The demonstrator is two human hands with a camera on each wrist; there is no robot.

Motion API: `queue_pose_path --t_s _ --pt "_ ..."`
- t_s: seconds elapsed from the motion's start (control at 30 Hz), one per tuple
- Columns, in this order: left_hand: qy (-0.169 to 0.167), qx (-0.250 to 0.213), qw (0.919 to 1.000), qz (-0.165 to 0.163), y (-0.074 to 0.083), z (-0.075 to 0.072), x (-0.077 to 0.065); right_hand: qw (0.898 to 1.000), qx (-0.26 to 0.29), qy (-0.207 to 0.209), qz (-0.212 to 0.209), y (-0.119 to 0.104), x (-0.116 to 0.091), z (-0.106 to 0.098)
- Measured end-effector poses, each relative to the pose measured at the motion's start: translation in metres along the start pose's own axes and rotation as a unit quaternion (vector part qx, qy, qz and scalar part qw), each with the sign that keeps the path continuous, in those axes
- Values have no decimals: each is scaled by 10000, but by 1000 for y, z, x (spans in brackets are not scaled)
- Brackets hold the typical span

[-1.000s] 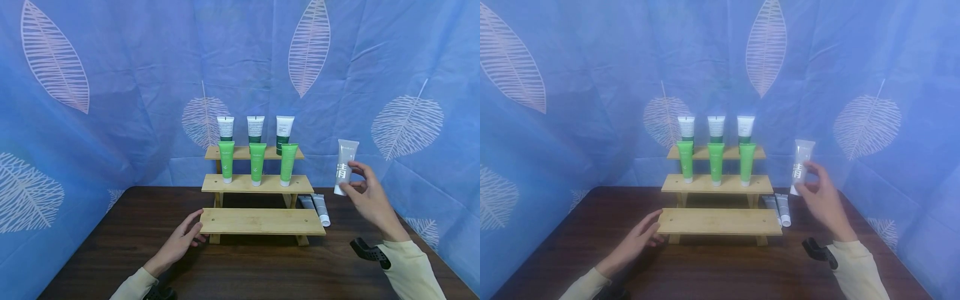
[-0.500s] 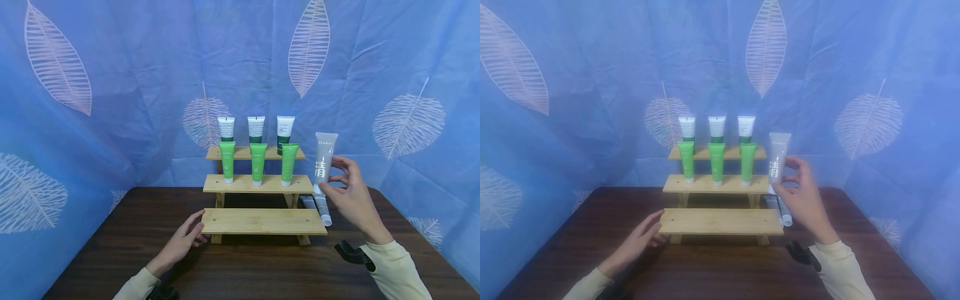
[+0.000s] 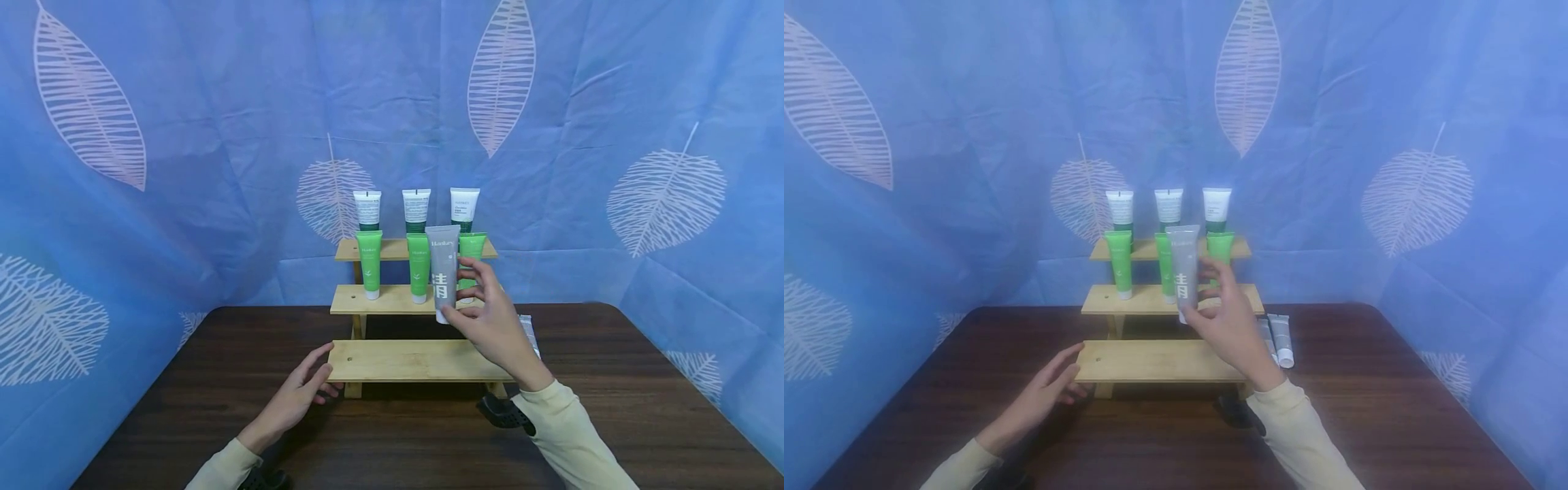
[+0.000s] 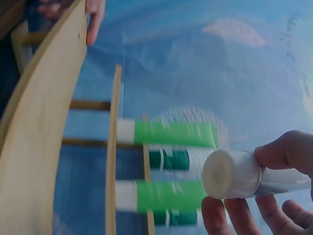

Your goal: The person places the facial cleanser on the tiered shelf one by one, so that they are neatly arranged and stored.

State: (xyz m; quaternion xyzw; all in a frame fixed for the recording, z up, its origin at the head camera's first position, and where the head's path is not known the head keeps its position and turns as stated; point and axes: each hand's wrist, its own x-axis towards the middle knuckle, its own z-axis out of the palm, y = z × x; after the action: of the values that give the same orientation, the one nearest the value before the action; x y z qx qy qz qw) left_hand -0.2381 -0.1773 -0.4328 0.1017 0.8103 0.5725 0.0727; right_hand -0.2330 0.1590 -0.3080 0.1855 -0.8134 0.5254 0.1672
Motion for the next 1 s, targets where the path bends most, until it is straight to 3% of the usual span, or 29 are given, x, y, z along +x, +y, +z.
queue_pose_path --t_s 0.53,1.0 --pt "26 -26 10000 -20 -1 0 1 9967 249 -716 -276 -7 5 90" --pt "-126 -79 9998 118 -1 -2 1 9946 103 -1026 79 16 4 118"
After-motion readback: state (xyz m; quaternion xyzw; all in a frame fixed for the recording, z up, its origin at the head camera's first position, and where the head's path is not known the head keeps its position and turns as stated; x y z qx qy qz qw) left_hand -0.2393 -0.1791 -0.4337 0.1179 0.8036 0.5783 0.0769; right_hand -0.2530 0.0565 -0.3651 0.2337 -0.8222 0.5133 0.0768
